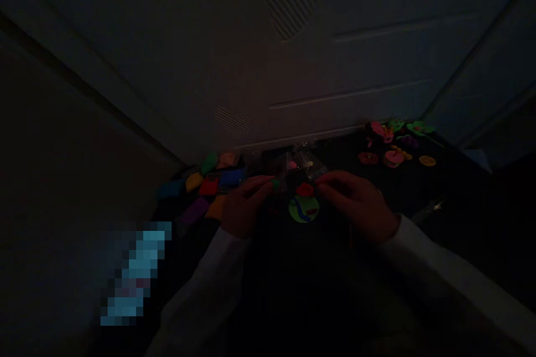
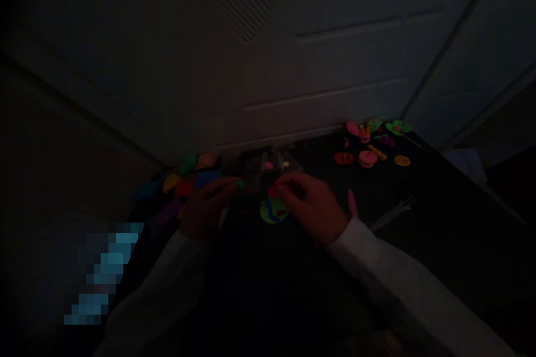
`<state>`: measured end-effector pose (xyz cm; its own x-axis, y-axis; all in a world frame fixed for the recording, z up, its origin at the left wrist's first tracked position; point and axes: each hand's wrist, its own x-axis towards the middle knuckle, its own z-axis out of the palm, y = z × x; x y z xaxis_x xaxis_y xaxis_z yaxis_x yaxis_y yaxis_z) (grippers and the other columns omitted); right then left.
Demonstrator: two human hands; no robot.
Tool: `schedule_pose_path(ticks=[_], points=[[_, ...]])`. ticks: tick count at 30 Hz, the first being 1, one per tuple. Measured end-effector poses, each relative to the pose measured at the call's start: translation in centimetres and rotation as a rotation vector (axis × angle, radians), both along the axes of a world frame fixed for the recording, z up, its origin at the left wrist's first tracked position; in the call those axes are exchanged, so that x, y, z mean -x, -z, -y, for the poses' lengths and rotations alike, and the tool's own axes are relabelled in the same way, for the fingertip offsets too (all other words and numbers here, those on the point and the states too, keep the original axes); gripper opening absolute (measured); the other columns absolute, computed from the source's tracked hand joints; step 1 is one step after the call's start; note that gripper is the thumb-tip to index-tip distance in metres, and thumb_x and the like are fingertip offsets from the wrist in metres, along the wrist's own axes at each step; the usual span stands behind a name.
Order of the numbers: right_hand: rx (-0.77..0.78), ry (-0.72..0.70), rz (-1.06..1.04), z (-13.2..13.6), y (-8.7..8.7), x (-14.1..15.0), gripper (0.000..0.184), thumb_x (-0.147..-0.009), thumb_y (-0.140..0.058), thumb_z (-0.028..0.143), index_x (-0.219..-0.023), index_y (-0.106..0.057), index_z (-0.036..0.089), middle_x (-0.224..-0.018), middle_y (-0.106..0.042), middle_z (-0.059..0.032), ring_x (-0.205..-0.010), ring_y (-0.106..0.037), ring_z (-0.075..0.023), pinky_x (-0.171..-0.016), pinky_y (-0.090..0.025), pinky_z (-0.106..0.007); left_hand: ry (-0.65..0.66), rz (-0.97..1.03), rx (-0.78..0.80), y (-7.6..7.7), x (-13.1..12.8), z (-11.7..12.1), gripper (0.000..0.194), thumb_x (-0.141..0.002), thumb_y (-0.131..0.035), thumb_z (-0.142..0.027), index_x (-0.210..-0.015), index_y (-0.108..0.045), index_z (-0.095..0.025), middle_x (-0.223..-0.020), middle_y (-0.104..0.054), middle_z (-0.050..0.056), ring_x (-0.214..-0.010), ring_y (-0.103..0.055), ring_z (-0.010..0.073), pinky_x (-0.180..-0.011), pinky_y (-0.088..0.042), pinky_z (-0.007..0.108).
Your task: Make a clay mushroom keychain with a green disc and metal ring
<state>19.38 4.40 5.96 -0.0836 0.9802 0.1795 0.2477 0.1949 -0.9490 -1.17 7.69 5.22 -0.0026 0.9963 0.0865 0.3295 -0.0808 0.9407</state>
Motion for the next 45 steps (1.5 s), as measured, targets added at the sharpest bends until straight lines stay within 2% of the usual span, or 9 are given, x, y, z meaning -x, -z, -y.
schedule_pose_path(ticks=[3, 6, 10, 15, 24, 32, 45], points=[[0.003, 0.008, 0.059, 0.2, 2.2, -0.2, 0.017, -0.080, -0.054, 0.027, -0.091, -0.063, 0.018, -0.087, -0.067, -0.0039, -0.079, -0.062, -0.0161, -0.069, -0.047, -0.030, -0.023, -0.086, 0.000, 1.7, 0.1, -0.1, 0.021, -0.074, -0.061, -0.030, -0.087, -0.068, -0.015, -0.100, -0.067, 0.008, -0.096, -0.060, 0.0192, -0.089, -0.046, 0.038], [-0.018, 0.017, 0.094, 0.2, 2.9, -0.3, 0.017, -0.079, -0.055, 0.026, -0.090, -0.064, 0.018, -0.087, -0.067, -0.0032, -0.078, -0.061, -0.0160, -0.069, -0.046, -0.031, -0.045, -0.176, 0.010, 2.4, -0.2, -0.2, 0.023, -0.071, -0.064, -0.029, -0.088, -0.068, -0.015, -0.097, -0.068, 0.007, -0.095, -0.061, 0.0202, -0.088, -0.047, 0.035], [-0.042, 0.002, 0.107, 0.4, 2.7, -0.6, 0.015, -0.079, -0.055, 0.025, -0.090, -0.064, 0.018, -0.087, -0.067, -0.0016, -0.079, -0.061, -0.0150, -0.070, -0.045, -0.029, -0.062, -0.284, 0.026, 2.7, -0.5, 0.0, 0.022, -0.068, -0.064, -0.030, -0.086, -0.070, -0.019, -0.092, -0.070, 0.003, -0.089, -0.063, 0.0211, -0.081, -0.050, 0.030], [-0.130, 0.020, 0.216, 0.7, 2.4, -0.7, 0.013, -0.080, -0.054, 0.021, -0.087, -0.065, 0.020, -0.082, -0.067, 0.0007, -0.074, -0.061, -0.0130, -0.066, -0.045, -0.025, -0.065, -0.379, 0.030, 2.8, -0.8, 0.3, 0.021, -0.068, -0.064, -0.030, -0.085, -0.071, -0.020, -0.092, -0.070, 0.002, -0.091, -0.062, 0.0209, -0.085, -0.049, 0.031], [-0.228, 0.088, 0.321, 0.7, 2.1, -0.7, 0.010, -0.078, -0.057, 0.020, -0.081, -0.066, 0.021, -0.075, -0.067, 0.0030, -0.065, -0.058, -0.0107, -0.061, -0.044, -0.022, -0.022, -0.421, 0.041, 3.0, -1.2, 0.7, 0.023, -0.069, -0.064, -0.030, -0.088, -0.070, -0.018, -0.091, -0.070, 0.003, -0.087, -0.063, 0.0202, -0.082, -0.049, 0.028], [-0.258, 0.100, 0.344, 0.7, 1.9, -0.6, 0.009, -0.077, -0.059, 0.019, -0.081, -0.067, 0.020, -0.072, -0.066, 0.0028, -0.061, -0.056, -0.0092, -0.059, -0.043, -0.021, -0.014, -0.428, 0.045, 3.1, -1.1, 0.7, 0.025, -0.071, -0.062, -0.032, -0.089, -0.070, -0.017, -0.091, -0.070, 0.004, -0.085, -0.064, 0.0198, -0.080, -0.049, 0.028], [-0.218, 0.101, 0.396, 1.0, 1.5, -0.7, 0.011, -0.078, -0.056, 0.022, -0.083, -0.066, 0.022, -0.076, -0.067, 0.0030, -0.064, -0.057, -0.0112, -0.058, -0.041, -0.023, -0.003, -0.473, -0.028, 3.8, -0.6, 0.3, 0.023, -0.071, -0.062, -0.031, -0.089, -0.070, -0.019, -0.090, -0.070, 0.002, -0.085, -0.064, 0.0176, -0.082, -0.050, 0.027]])
